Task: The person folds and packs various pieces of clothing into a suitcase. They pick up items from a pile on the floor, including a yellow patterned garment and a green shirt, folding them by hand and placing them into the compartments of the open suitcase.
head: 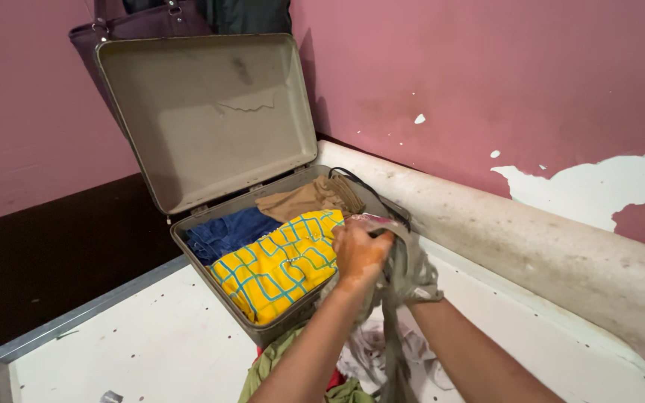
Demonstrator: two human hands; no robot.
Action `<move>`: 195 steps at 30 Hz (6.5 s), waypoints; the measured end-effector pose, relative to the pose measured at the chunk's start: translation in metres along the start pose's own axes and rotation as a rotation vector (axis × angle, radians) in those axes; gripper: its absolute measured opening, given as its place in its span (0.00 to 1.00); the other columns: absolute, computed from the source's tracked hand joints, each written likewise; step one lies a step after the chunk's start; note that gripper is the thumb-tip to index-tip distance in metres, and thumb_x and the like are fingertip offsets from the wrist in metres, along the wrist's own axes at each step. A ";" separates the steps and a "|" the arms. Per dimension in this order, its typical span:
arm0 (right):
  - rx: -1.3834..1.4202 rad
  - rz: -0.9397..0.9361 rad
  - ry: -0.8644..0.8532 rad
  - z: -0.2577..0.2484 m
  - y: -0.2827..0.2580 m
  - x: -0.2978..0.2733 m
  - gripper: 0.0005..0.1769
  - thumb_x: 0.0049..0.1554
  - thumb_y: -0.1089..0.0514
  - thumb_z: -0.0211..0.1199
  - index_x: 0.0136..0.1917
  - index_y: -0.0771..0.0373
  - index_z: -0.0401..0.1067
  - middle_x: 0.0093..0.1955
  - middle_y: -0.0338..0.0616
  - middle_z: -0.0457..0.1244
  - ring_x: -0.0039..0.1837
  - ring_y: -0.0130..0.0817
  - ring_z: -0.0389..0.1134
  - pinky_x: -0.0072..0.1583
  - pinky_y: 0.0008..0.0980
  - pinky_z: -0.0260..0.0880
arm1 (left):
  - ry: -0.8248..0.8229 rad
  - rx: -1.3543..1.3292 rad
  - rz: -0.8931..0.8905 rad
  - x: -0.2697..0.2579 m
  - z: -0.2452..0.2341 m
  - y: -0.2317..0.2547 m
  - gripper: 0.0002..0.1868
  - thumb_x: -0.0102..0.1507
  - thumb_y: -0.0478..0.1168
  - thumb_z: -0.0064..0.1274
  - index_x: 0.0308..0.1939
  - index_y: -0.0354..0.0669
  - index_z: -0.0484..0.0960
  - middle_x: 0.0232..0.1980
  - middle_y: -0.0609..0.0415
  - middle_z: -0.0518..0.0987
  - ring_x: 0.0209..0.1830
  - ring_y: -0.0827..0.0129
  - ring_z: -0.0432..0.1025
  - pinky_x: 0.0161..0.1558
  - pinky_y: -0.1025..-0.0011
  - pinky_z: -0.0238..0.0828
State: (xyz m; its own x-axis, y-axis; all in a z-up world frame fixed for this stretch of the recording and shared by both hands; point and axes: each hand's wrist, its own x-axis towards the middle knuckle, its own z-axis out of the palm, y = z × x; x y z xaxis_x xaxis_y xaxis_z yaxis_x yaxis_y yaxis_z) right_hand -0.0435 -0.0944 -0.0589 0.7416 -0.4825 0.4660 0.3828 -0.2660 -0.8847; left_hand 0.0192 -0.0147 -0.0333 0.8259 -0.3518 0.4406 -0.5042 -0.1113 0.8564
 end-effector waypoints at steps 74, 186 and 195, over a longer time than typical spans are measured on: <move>-2.284 1.060 0.624 0.014 0.142 0.022 0.12 0.67 0.61 0.54 0.57 0.64 0.77 0.52 0.39 0.67 0.56 0.23 0.67 0.65 0.27 0.64 | -0.998 -0.016 0.295 -0.037 -0.022 0.055 0.27 0.56 0.55 0.55 0.47 0.35 0.86 0.39 0.34 0.84 0.40 0.52 0.80 0.48 0.62 0.74; -1.484 0.285 0.153 -0.120 -0.106 0.058 0.40 0.41 0.39 0.77 0.67 0.42 0.72 0.71 0.44 0.59 0.76 0.48 0.55 0.68 0.64 0.58 | -0.587 -0.033 -0.108 0.034 -0.098 -0.089 0.22 0.60 0.57 0.62 0.27 0.42 0.81 0.22 0.62 0.70 0.21 0.75 0.61 0.24 0.69 0.58; -0.236 0.381 -0.491 -0.020 -0.079 0.037 0.20 0.47 0.59 0.64 0.53 0.65 0.75 0.52 0.40 0.67 0.57 0.28 0.65 0.60 0.31 0.64 | -0.737 -0.437 -0.034 0.040 -0.068 -0.001 0.19 0.63 0.54 0.60 0.39 0.40 0.84 0.33 0.61 0.80 0.32 0.81 0.69 0.35 0.76 0.68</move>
State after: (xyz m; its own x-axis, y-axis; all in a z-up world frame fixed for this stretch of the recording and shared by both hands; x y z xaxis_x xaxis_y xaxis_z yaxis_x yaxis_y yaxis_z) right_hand -0.0574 -0.1082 0.0283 0.9875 -0.1573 0.0117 -0.0454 -0.3543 -0.9340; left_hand 0.0701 0.0343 0.0015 0.3874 -0.8860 0.2547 -0.2142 0.1822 0.9596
